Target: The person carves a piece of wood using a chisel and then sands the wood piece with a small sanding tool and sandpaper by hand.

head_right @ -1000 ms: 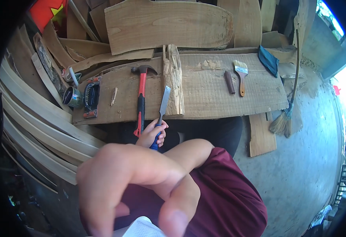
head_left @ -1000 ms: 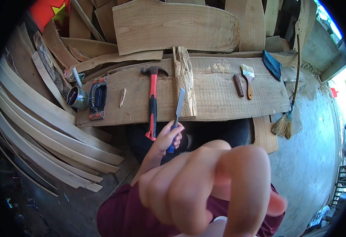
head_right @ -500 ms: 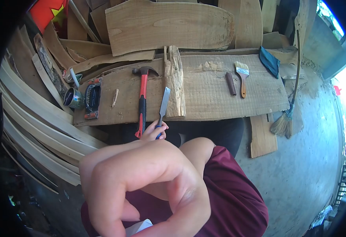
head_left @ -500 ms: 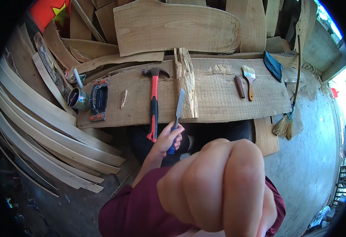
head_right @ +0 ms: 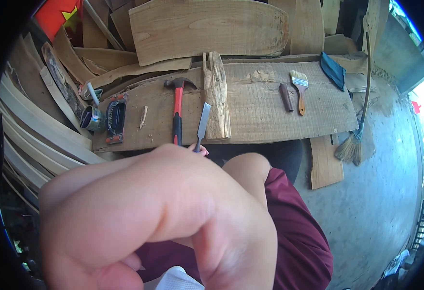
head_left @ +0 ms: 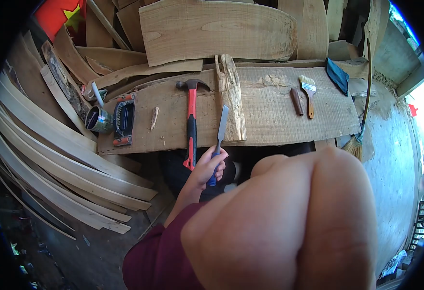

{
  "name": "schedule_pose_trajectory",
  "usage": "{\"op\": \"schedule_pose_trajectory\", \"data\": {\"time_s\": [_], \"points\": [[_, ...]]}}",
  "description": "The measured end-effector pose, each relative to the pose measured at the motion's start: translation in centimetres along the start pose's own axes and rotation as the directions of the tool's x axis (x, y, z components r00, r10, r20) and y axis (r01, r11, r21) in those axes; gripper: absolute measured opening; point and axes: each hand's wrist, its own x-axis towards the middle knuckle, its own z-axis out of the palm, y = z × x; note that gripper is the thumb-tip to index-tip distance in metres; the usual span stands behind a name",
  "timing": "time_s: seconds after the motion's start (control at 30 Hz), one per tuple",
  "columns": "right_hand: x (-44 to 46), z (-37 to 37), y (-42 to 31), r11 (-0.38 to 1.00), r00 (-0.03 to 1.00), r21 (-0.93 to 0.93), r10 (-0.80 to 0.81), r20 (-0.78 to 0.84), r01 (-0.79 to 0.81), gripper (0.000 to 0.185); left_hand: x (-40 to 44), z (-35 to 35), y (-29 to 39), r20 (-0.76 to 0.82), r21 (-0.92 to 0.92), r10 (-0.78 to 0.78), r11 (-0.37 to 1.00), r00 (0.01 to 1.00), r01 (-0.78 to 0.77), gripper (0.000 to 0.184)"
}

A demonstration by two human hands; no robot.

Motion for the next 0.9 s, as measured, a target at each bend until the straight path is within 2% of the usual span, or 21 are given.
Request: {"op": "schedule_pose_trajectory", "data": {"time_s": [0.33,0.63,0.73,0.77,0.8,0.87,0.9], "points": [[-1.0,0.5,0.0,0.997,0.995,0.019,0.072,-0.067,-0.071,0.035,-0.3,0.0,0.2,0.036,0.007,0.026,1.0,0.999,-0.027,0.015],[-1.6,1.1,-0.4,0.988,0.983,0.049,0.148,-0.107,-0.143,0.033,-0.6,0.7,0.8,0.046,0.0,-0.019,1.0,0.999,0.019,0.013],[-1.5,0.8,-1.0,0.984,0.979,0.042,0.177,-0.106,-0.173,0.033,-0.6,1.2,0.9,0.021,0.028,0.034,0.999,0.999,-0.035,0.012],[-1.5,0.7,-1.3,0.983,0.977,0.038,0.185,-0.105,-0.182,0.033,-1.4,1.1,1.6,0.041,0.009,-0.038,0.999,0.998,0.038,0.015],[-1.3,0.9,-1.2,0.981,0.975,0.033,0.194,-0.104,-0.192,0.033,-1.4,1.1,1.5,0.045,0.011,-0.031,0.999,0.999,0.03,0.015],[-1.2,1.1,-1.7,0.977,0.972,0.025,0.214,-0.1,-0.213,0.032,-1.6,1.0,0.6,0.043,-0.049,0.145,0.989,0.989,-0.142,0.022],[-1.8,0.5,-1.5,0.973,0.96,-0.01,0.228,-0.164,-0.232,0.021,-0.4,0.5,-1.2,0.044,-0.209,0.235,0.953,0.971,-0.221,0.034]]}}
